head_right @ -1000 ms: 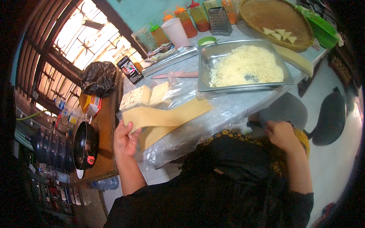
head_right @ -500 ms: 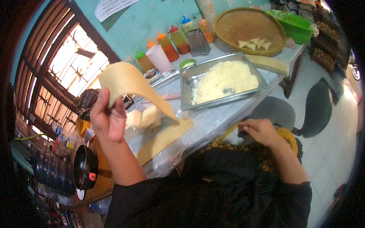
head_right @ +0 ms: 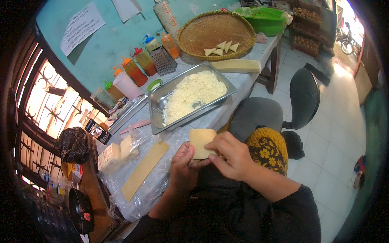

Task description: The person assembles samosas by placing shredded cheese onto rectangular pastry sheets, folding them into triangular shapes, and sealing the edges. The finished samosas are placed on a woven tray.

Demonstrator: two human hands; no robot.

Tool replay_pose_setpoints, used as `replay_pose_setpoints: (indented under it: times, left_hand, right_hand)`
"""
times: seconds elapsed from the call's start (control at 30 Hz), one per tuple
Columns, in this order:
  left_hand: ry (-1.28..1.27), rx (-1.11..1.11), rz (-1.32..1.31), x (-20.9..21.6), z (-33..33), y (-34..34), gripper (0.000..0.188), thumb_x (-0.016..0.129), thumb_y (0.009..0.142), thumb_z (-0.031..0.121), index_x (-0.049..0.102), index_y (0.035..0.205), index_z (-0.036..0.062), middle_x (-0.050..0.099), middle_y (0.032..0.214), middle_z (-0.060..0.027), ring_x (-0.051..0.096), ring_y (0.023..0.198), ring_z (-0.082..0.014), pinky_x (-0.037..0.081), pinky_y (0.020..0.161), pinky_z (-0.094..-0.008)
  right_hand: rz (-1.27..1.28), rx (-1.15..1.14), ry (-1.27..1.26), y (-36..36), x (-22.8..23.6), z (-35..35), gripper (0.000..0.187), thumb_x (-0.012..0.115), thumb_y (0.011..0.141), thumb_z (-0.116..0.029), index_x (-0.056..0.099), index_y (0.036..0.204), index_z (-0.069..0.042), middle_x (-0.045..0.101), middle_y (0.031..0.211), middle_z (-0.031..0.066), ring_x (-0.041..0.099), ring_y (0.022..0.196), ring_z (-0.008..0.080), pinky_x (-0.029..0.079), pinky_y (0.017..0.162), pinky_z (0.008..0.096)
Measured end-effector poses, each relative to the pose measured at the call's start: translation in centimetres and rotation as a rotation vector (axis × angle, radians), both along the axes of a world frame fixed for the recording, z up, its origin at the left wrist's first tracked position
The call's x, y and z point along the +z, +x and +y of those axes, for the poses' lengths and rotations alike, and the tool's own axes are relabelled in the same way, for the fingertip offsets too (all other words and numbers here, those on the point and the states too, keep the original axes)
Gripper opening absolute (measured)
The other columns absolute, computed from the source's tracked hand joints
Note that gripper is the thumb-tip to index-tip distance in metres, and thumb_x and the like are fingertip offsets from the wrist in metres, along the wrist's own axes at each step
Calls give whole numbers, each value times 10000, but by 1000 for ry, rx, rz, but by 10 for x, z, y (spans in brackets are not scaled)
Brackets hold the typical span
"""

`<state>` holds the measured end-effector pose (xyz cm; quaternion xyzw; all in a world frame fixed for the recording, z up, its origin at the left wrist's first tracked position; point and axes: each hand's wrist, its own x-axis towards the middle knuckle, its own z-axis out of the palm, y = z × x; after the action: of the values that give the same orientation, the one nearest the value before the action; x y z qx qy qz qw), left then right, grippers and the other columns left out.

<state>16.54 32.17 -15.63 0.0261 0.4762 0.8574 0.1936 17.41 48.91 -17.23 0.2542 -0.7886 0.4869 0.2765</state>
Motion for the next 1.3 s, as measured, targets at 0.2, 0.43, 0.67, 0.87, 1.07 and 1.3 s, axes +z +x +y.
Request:
replay_pose_setpoints:
  times: [0.2, 0.43, 0.67, 0.87, 1.07, 1.3]
  left_hand:
    - [109, -86, -80, -13, -1, -5, 265, 475, 911, 114, 467, 1134, -29, 550, 1135, -144, 567, 1050, -212, 500, 904, -348]
    - [208, -165, -73, -37, -1, -12, 177, 554, 890, 72, 502, 1049, 13, 587, 1087, -138, 589, 1011, -226, 492, 904, -373]
    - [134, -111, 24, -51, 5, -13, 272, 578, 891, 125, 461, 1098, -6, 586, 1057, -153, 590, 998, -233, 496, 890, -365]
    - [63, -54, 80, -51, 10, -10, 315, 559, 908, 155, 422, 1141, -7, 566, 1064, -146, 578, 992, -210, 472, 900, -331]
    - [-202, 21, 403, -53, 13, -6, 328, 566, 902, 116, 432, 1174, -11, 549, 1048, -104, 551, 924, -152, 449, 844, -276]
    - [-743, 206, 969, -53, 14, -7, 299, 622, 846, 55, 544, 1130, 5, 538, 999, -83, 522, 884, -156, 431, 813, -270]
  right_hand:
    - [-192, 68, -89, -8, -20, 4, 195, 636, 782, -55, 607, 974, -37, 561, 876, 111, 595, 733, 214, 479, 647, 294]
    - [-238, 125, -166, -12, -32, 11, 161, 607, 821, -62, 603, 977, -22, 569, 860, 109, 596, 741, 207, 477, 655, 295]
    - [-362, 184, -187, -9, -32, 16, 209, 636, 827, -92, 615, 1013, 0, 608, 839, 114, 625, 753, 176, 489, 684, 280]
    - [-437, 239, -201, -8, -30, 17, 214, 613, 860, -86, 610, 1052, 8, 626, 855, 94, 622, 765, 129, 491, 682, 260]
    - [-649, 437, -615, -9, -39, 14, 220, 578, 888, -64, 567, 1082, 39, 629, 912, 77, 613, 819, 126, 491, 751, 249]
    - [-783, 620, -762, -15, -49, 24, 132, 581, 873, -53, 541, 974, 22, 630, 929, 97, 614, 845, 134, 497, 770, 252]
